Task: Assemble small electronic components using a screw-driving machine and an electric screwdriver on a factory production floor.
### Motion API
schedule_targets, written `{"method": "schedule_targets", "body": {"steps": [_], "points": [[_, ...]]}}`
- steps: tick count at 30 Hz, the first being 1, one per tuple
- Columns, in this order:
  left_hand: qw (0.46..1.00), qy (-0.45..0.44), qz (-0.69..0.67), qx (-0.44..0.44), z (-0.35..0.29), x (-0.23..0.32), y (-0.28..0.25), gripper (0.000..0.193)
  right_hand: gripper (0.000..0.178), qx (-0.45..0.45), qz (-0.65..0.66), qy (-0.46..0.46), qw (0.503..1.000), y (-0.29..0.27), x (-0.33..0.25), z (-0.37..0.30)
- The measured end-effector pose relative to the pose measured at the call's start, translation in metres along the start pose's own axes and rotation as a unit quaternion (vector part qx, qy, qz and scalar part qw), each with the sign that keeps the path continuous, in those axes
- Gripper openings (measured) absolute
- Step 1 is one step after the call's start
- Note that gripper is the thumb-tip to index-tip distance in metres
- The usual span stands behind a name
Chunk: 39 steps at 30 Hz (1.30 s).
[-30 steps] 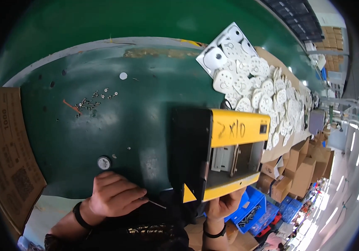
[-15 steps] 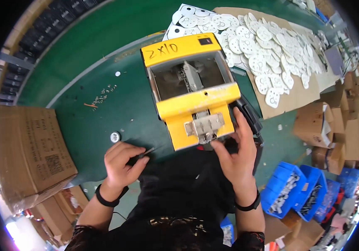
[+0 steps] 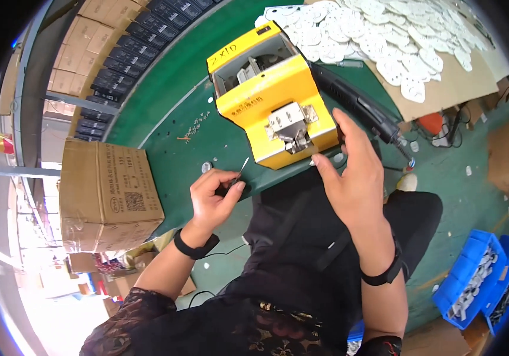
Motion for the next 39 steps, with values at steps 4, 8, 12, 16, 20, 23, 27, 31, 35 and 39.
{"method": "schedule_targets", "body": {"steps": [4,8,12,16,20,23,27,31,35,39], "points": [[0.999,0.021,0.029,-0.004,0.001,0.003,0.003,0.015,0.064,0.003,-0.026,0.021,0.999,0.001,0.009,-0.003],[0.998,0.018,0.057,-0.016,0.006,0.003,0.011,0.015,0.056,0.031,-0.036,0.006,0.999,-0.003,0.015,0.005],[0.997,0.029,0.073,-0.027,0.004,0.005,0.011,0.016,0.054,0.038,-0.045,0.016,0.998,0.001,0.023,0.007],[0.997,0.018,0.075,-0.023,0.002,0.003,0.011,0.016,0.050,0.023,-0.039,0.014,0.999,0.004,0.022,0.011],[0.994,0.049,0.084,-0.049,0.001,0.008,0.009,0.013,0.056,0.003,-0.027,0.034,0.999,0.006,0.019,0.011],[0.974,-0.061,-0.189,0.111,-0.004,-0.020,-0.012,0.008,0.089,-0.007,-0.008,0.043,0.999,0.009,0.011,0.008],[0.843,-0.217,-0.434,0.234,0.038,-0.057,-0.045,0.025,0.124,0.052,0.003,0.040,0.998,0.010,-0.013,0.003],[0.865,-0.263,-0.374,0.208,0.127,-0.059,-0.034,0.050,0.130,0.094,-0.044,0.065,0.992,0.025,-0.010,-0.009],[0.859,-0.286,-0.424,0.021,0.173,-0.065,0.008,0.057,0.129,0.113,-0.026,0.065,0.991,0.027,0.001,-0.014],[0.856,-0.198,-0.468,-0.095,0.170,-0.028,0.030,0.055,0.127,0.099,-0.042,0.045,0.993,0.033,0.008,-0.017]]}}
Point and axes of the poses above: each hand's wrist, its own z-axis towards the middle knuckle, its own y-axis out of the palm, x = y × z, the point moved 10 cm from there along z, towards the middle knuckle, and after that the axes turned 4 degrees about y, right-handed, at the moved point
